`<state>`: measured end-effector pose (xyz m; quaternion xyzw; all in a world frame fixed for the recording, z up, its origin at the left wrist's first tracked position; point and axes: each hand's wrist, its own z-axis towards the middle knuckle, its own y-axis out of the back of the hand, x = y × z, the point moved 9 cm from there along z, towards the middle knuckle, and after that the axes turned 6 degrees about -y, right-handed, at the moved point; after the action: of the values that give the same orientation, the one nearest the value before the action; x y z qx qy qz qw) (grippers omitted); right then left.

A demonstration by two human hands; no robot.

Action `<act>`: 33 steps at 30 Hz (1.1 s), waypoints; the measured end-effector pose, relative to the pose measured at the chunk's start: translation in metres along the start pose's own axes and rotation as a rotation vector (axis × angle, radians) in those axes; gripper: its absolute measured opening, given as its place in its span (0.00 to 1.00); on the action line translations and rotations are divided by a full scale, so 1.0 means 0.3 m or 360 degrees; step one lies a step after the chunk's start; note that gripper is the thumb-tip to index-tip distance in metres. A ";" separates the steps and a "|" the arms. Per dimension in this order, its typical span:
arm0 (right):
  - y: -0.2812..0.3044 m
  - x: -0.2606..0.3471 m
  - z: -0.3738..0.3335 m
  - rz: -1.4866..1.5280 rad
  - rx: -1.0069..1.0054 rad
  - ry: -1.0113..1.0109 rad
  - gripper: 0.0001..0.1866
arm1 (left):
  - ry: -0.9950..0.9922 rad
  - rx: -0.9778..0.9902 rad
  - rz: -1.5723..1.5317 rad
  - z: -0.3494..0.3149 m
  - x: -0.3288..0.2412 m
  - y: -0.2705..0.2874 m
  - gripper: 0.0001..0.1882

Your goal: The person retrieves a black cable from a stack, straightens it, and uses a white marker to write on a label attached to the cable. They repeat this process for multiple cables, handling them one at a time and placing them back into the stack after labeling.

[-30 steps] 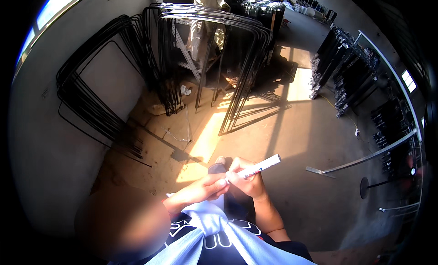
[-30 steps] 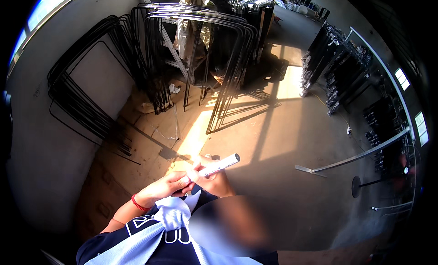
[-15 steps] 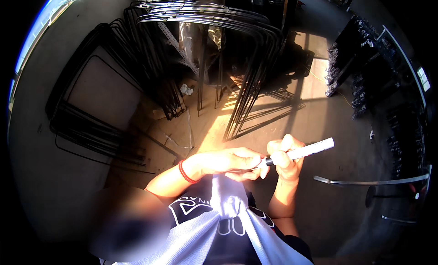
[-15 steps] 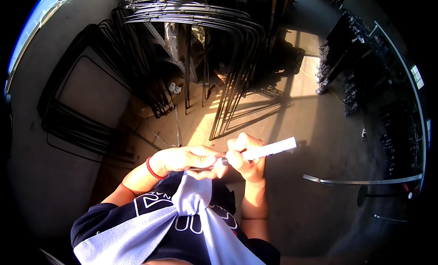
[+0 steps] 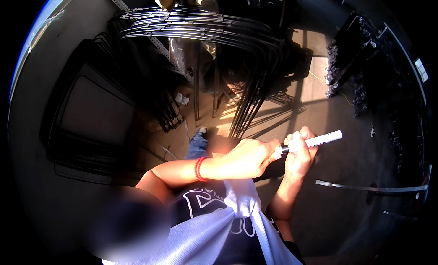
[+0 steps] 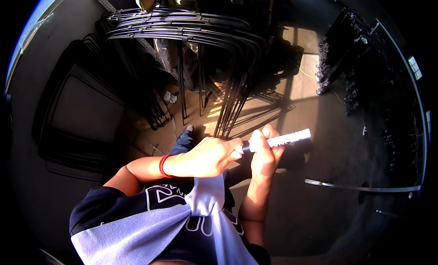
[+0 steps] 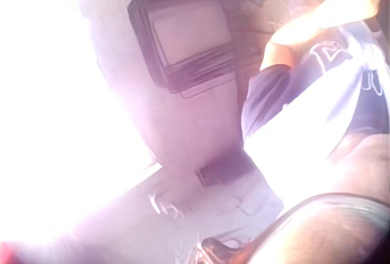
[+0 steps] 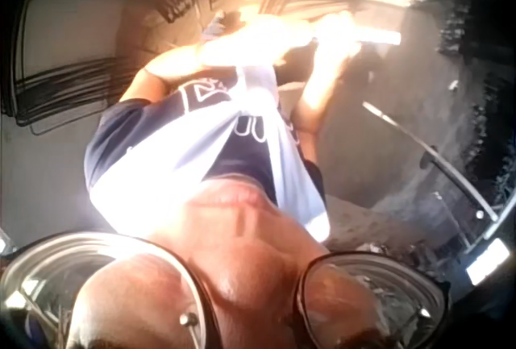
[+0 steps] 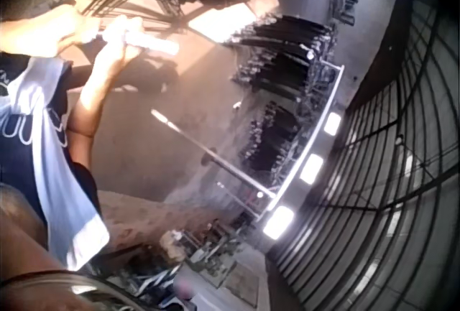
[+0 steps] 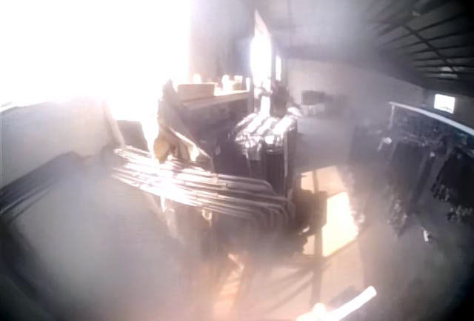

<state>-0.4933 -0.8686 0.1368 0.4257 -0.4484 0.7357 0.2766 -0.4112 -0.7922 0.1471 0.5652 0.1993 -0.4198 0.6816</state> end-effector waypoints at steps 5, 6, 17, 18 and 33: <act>0.275 0.194 0.175 0.0454 -0.0684 0.0522 0.17 | 0.0128 -0.0132 0.0427 -0.022 0.376 0.225 0.06; 0.278 0.225 0.170 0.0331 -0.0904 0.0614 0.18 | 0.0217 -0.0053 0.0449 -0.015 0.456 0.267 0.06; -0.202 -0.223 0.476 -0.0250 -0.0875 0.0488 0.13 | -0.0026 -0.0077 0.0390 0.206 0.816 0.839 0.09; -0.220 -0.254 0.492 -0.0495 -0.0908 0.0461 0.13 | -0.0074 -0.0065 0.0430 0.238 0.825 0.866 0.08; -0.285 -0.385 0.751 -0.1259 -0.0756 0.0506 0.14 | -0.0421 -0.0091 0.0526 0.374 0.892 0.937 0.06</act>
<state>-0.2846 -1.0352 0.1251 0.3711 -0.3598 0.5074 0.6895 -0.0577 -0.9879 0.1485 0.5106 0.0246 -0.3671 0.7771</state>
